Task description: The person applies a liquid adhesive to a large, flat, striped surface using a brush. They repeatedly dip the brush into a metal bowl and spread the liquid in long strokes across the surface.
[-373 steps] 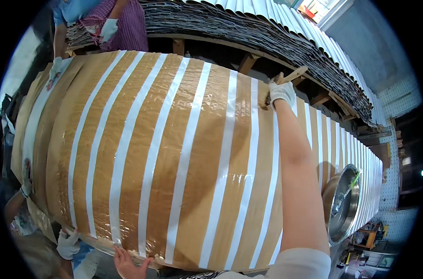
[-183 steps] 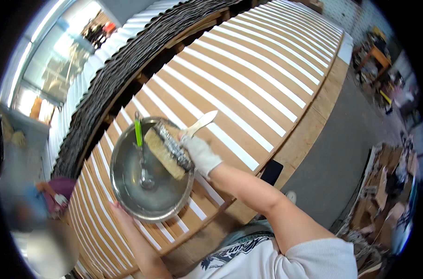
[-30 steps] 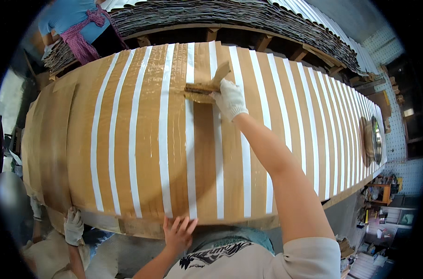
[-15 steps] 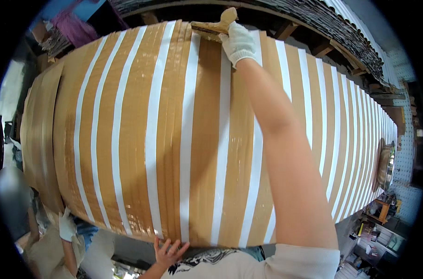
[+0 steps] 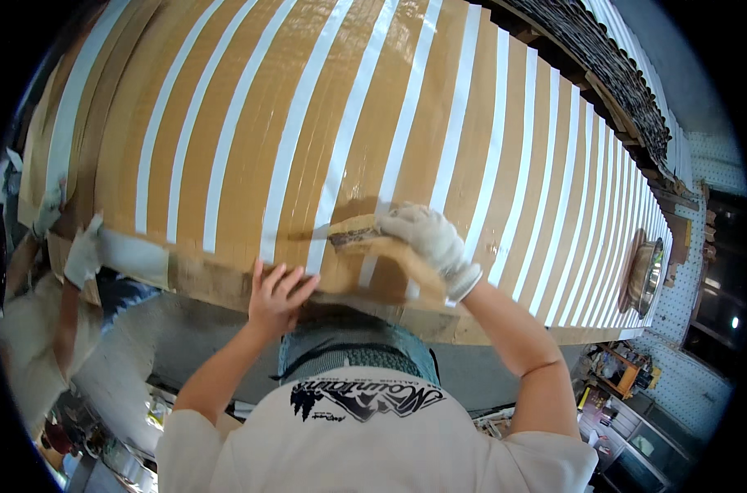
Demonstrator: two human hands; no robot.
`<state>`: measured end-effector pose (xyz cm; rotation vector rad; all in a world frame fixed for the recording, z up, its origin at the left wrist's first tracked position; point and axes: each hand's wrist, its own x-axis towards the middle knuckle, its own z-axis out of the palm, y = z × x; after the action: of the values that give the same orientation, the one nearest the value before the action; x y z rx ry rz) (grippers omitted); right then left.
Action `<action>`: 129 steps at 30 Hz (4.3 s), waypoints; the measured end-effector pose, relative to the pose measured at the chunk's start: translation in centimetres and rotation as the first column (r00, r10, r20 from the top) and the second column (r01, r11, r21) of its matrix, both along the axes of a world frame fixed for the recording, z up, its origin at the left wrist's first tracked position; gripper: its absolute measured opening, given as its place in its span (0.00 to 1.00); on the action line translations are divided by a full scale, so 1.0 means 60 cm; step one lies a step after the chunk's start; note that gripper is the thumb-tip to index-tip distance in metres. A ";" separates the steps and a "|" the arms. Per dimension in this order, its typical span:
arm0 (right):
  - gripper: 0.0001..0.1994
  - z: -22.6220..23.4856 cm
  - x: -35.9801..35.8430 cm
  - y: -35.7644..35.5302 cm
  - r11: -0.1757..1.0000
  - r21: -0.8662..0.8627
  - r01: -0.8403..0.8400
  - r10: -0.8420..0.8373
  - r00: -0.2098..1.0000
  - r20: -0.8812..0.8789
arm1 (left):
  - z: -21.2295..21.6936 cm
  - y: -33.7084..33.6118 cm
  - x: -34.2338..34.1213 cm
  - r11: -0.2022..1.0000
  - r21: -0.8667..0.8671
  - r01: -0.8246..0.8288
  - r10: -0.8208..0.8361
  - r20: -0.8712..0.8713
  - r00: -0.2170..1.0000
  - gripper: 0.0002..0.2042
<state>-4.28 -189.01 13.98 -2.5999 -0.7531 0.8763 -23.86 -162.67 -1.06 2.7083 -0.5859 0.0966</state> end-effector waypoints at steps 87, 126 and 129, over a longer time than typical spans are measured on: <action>0.14 -0.128 -0.066 -0.227 0.904 0.088 0.418 -0.416 0.812 0.410 | 0.080 -0.148 0.064 0.683 0.514 -0.519 0.680 -0.189 0.708 0.62; 0.21 -0.169 0.649 -0.288 0.807 0.231 0.544 -0.547 0.540 0.640 | 0.094 -0.166 0.100 0.634 0.571 -0.521 0.768 -0.388 0.510 0.68; 0.28 -0.205 0.735 -0.312 0.852 0.246 0.462 -0.479 0.497 0.724 | 0.088 -0.162 0.099 0.627 0.587 -0.511 0.776 -0.413 0.478 0.69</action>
<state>39.81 -207.73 1.69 -2.8814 -0.1355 -0.4716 -17.93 -172.38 4.19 2.8845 0.7758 -0.8208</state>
